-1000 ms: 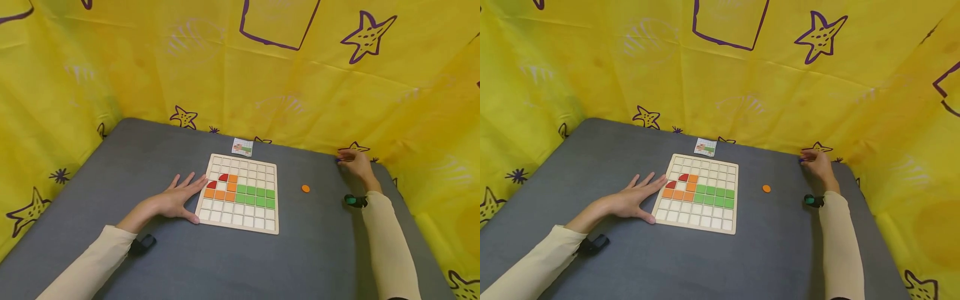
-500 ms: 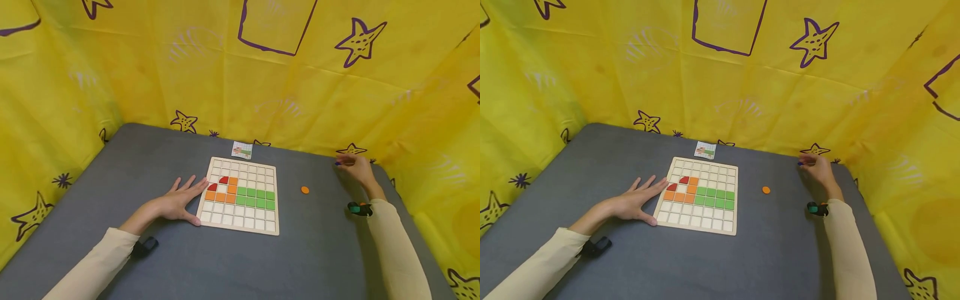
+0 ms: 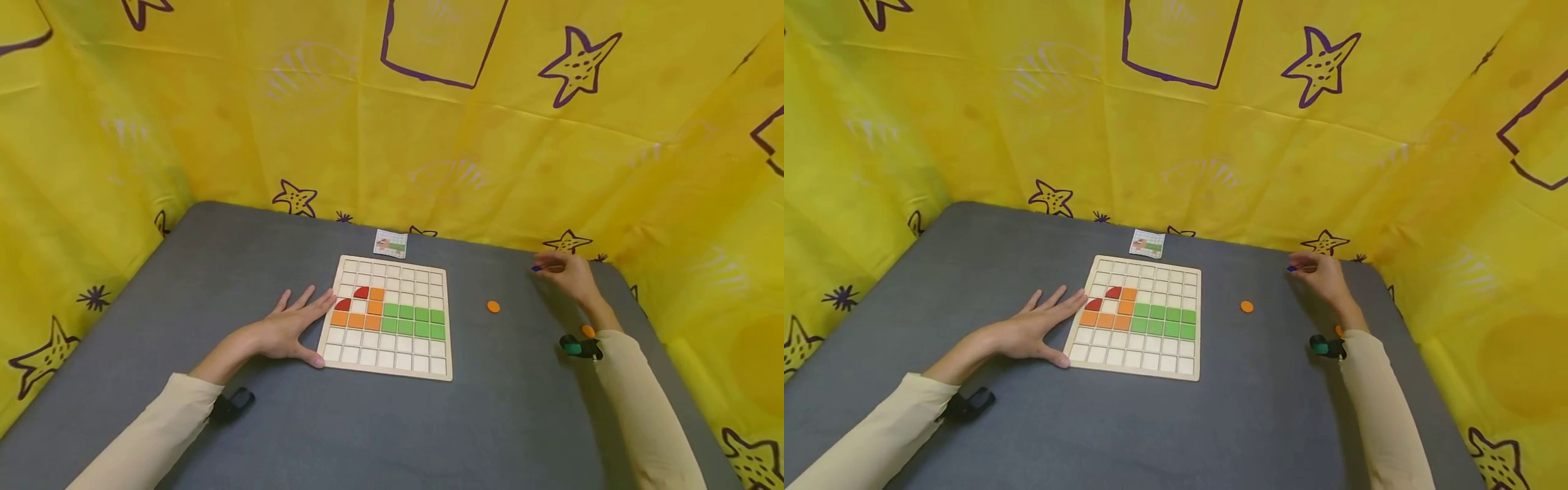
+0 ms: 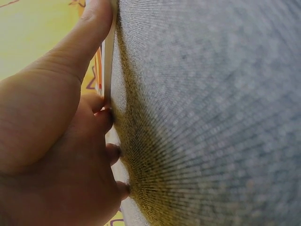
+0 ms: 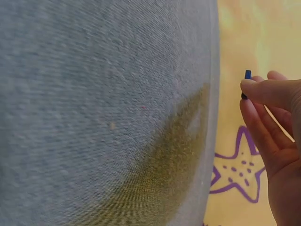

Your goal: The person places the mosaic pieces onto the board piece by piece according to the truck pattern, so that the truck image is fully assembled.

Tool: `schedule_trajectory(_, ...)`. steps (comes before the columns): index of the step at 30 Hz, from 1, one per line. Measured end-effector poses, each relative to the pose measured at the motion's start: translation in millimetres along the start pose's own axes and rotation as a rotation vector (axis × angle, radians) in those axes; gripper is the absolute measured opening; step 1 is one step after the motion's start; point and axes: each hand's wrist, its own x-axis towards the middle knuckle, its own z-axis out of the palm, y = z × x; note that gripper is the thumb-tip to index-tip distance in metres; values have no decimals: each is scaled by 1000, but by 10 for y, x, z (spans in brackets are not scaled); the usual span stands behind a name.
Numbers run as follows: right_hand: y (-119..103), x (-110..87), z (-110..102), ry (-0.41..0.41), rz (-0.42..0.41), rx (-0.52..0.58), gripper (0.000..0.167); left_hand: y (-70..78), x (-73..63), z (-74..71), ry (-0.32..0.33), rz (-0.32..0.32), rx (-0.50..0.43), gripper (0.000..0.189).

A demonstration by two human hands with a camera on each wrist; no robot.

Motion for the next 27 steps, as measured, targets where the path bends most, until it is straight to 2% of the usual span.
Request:
schedule_trajectory(10, -93, -73, 87, -7, 31, -16, 30, -13, 3, -2, -8, -6, -2, 117)
schedule_trajectory(19, -193, -95, 167, -23, 15, 14, 34, -29, 16, 15, -13, -10, 5, 117)
schedule_trajectory(22, -290, -113, 206, -37, 5, 26, 33, -21, 10, 9, -7, 0, -10, 117)
schedule_trajectory(27, -609, -167, 225, -51, -30, 44, 31, -17, 10, 7, 4, 8, -13, 117)
